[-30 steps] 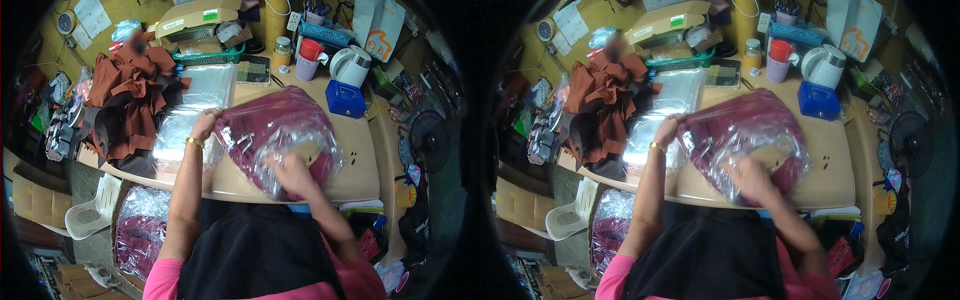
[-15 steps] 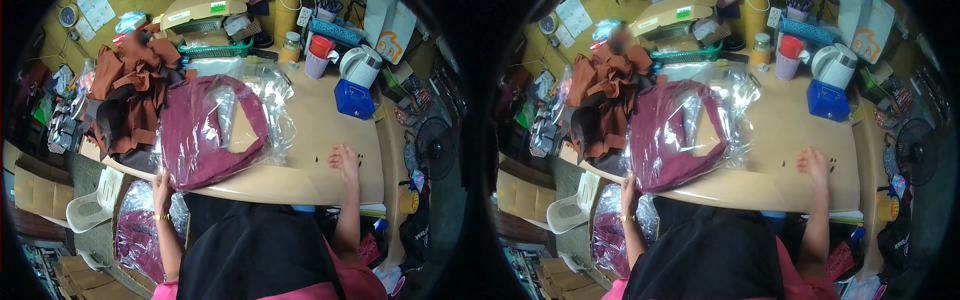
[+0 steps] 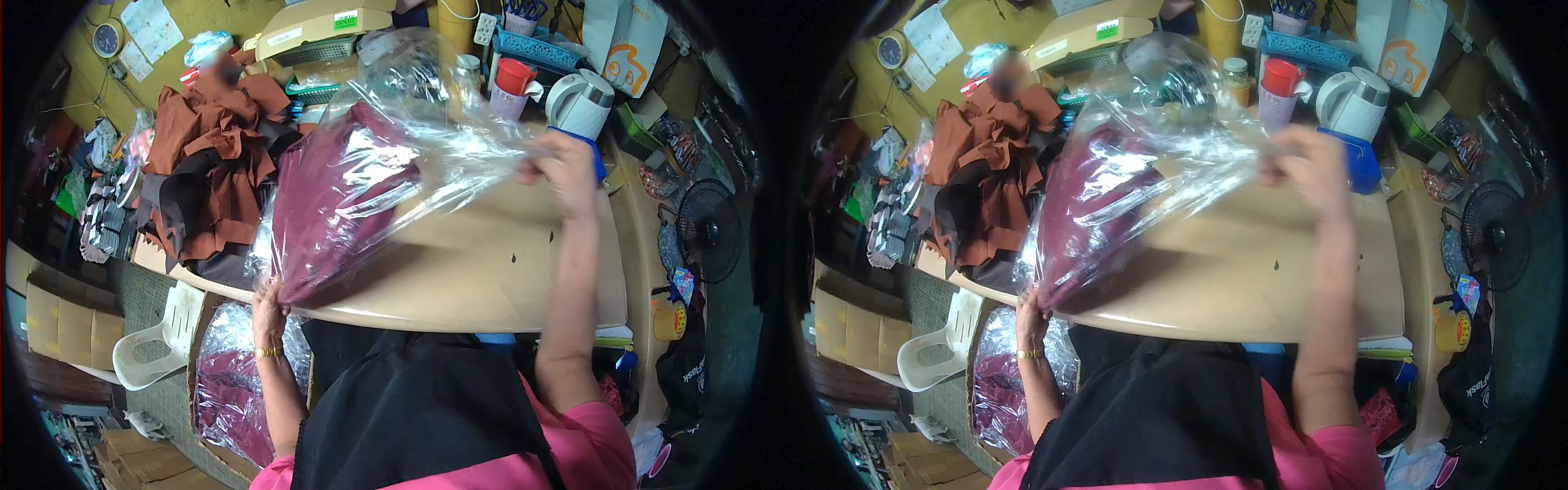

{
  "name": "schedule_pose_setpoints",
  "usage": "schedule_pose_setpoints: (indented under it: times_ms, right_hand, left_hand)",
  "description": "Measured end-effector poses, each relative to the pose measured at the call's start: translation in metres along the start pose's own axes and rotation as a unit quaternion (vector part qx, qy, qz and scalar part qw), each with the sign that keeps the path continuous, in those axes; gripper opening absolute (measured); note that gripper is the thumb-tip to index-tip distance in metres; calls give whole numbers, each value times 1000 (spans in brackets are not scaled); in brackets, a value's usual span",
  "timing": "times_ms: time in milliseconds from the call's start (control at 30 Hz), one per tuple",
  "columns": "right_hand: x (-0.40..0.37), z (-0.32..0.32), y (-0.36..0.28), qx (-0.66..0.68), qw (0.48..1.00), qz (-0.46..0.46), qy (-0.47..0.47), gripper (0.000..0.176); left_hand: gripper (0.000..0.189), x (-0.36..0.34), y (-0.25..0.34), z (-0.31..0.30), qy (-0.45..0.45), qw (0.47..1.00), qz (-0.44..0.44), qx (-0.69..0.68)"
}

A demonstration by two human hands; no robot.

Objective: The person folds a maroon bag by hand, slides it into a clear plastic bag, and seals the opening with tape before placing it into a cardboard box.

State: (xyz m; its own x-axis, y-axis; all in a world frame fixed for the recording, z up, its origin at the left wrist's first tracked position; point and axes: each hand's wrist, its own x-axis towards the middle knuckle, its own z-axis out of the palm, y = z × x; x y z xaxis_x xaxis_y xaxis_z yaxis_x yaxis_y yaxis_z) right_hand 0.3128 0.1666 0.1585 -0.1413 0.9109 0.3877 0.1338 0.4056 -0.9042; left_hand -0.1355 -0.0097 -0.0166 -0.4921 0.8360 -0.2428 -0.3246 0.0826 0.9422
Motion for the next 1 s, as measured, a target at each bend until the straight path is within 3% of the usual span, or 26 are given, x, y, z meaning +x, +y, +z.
schedule_pose_setpoints:
  times_ms: [33, 67, 167, 233, 267, 300, 367, 433, 467, 500, 533, 567, 633, 700, 767, 833, 900, 967, 1000]
  right_hand:
    - [-10, -40, 27, -36, 999, 31, 14, 11]
    - [-30, -73, 61, 7, 997, 68, 17, 15]
    - [-117, -129, 146, 9, 947, 285, 147, 13]
    - [-176, -172, 180, -182, 901, 320, 228, 20]
    - [-202, -194, 181, -338, 881, 193, 269, 19]
    - [-214, -207, 179, -478, 824, 56, 299, 19]
    - [-188, -193, 133, -286, 865, -7, 412, 14]
    - [-129, -65, 6, -260, 885, 13, 386, 15]
    - [-117, -24, -16, -293, 912, -38, 283, 21]
    - [-109, 19, -20, -205, 954, -161, 149, 29]
    - [-100, 59, -22, -134, 973, -188, -6, 37]
    - [-93, 89, -31, -272, 925, -229, -136, 49]
    - [-84, 127, 23, -397, 876, -204, -184, 53]
    - [-73, 101, 79, -504, 845, 3, -180, 61]
    - [-92, 53, 171, -569, 816, 99, -15, 65]
    - [-94, 11, 197, -559, 815, 81, 132, 72]
    - [-87, -4, 188, -516, 832, 122, 164, 78]
    - [-65, -17, 175, -471, 844, 156, 202, 85]
    - [-49, -18, 169, -467, 837, 213, 191, 86]
  left_hand:
    - [14, -5, 0, 2, 14, 1000, -20, -4]
    - [17, -3, -11, -9, -57, 998, -16, 9]
    - [23, -18, -25, -5, -79, 984, -44, 151]
    - [25, -25, -11, -13, -106, 972, -55, 201]
    - [24, -34, 13, -15, -110, 924, -36, 363]
    - [24, -38, 30, -18, -110, 850, -14, 515]
    - [24, -28, 45, -25, 49, 773, 262, 576]
    - [23, -20, 81, 21, 73, 713, 307, 626]
    - [25, -10, 84, 50, 14, 765, 334, 550]
    - [25, 0, 81, 83, -52, 775, 321, 542]
    - [32, 25, 62, 107, -119, 754, 400, 507]
    - [48, 43, 51, 132, -132, 689, 427, 571]
    - [62, 83, 27, 152, -89, 595, 423, 677]
    - [68, 122, 1, 138, -111, 603, 266, 744]
    - [69, 137, 15, 130, -125, 652, 202, 720]
    - [66, 161, 36, 131, -113, 667, 191, 711]
    - [65, 194, 41, 128, 44, 742, 276, 609]
    - [72, 242, 33, 125, 68, 795, 219, 561]
    - [75, 252, 37, 130, 72, 790, 190, 578]
